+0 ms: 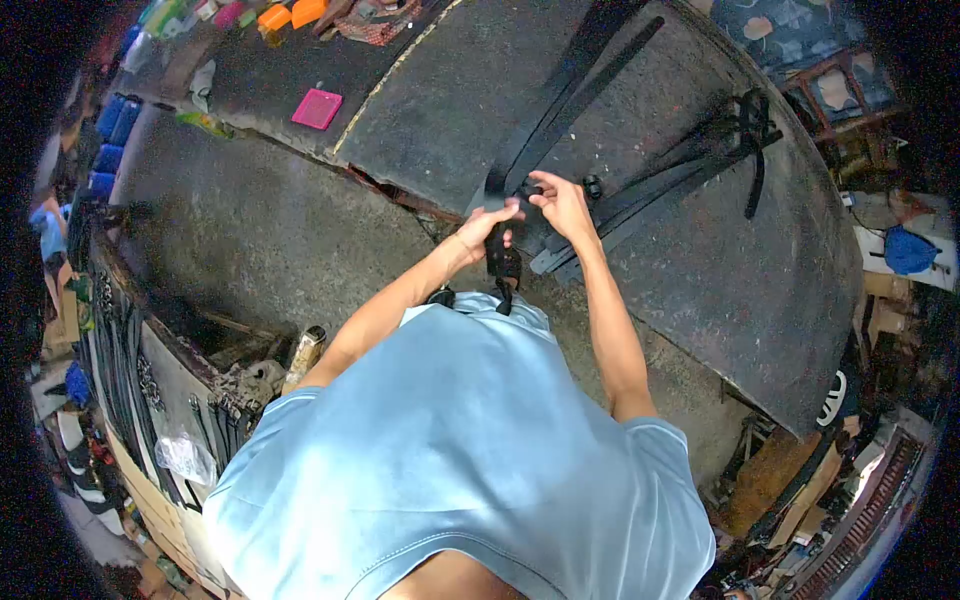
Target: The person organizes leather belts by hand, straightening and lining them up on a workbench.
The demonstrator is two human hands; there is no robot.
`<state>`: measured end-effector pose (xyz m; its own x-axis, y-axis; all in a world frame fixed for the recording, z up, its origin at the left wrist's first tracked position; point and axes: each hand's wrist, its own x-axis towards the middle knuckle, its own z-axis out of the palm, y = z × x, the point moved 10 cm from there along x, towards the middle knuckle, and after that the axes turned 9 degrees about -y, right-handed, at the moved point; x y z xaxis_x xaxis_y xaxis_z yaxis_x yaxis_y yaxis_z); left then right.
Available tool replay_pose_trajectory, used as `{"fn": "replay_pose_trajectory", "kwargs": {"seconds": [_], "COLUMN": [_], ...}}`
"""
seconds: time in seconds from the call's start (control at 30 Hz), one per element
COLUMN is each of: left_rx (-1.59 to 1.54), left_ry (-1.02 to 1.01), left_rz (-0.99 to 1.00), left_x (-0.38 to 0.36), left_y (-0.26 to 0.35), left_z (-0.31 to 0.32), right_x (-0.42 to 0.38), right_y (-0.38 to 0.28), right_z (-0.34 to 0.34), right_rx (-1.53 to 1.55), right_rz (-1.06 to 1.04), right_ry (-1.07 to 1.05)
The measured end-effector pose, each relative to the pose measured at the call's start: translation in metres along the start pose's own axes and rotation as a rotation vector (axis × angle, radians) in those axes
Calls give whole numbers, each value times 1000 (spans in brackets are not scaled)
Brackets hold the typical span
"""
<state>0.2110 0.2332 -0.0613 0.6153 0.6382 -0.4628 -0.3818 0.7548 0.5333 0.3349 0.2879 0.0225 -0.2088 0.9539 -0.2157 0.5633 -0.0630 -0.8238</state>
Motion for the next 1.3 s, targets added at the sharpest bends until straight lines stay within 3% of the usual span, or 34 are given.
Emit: {"fn": "replay_pose_trajectory", "kwargs": {"seconds": [0.13,0.27,0.37,0.47,0.57,0.6,0.67,0.77,0.9,0.97,1.0,1.13,1.23,1.3], "left_rx": [74,316,508,470,368,320,287,285,286,47,-35,-345,-354,-214], "left_ry": [122,92,221,246,241,174,142,109,260,287,138,101,56,142], "left_rz": [73,117,89,70,99,76,67,17,-12,-59,-76,-91,94,202], "left_x": [15,16,21,22,35,44,61,86,71,50,46,19,5,-7], "left_y": [6,4,-8,-16,-27,-30,-32,-40,-33,-36,-37,-39,-17,0], "left_z": [2,20,12,7,8,18,29,39,45,50,59,56,55,45], "right_x": [-19,-40,-45,-49,-57,-59,-62,-70,-79,-84,-87,-91,-95,-102], "right_y": [-2,7,32,76,90,96,93,95,112,120,123,110,98,97], "right_z": [1,-11,-31,-42,-48,-51,-44,-44,-42,-38,-39,-36,-27,-19], "right_rx": [35,33,69,762,1209,1208,1518,1624,1496,1455,1380,1245,1177,1159], "right_rz": [50,119,159,224,214,214,120,124,187,215,239,167,129,212], "right_ry": [-48,-94,73,68,18,19,-116,-128,-148,-147,-127,-110,-112,-55]}}
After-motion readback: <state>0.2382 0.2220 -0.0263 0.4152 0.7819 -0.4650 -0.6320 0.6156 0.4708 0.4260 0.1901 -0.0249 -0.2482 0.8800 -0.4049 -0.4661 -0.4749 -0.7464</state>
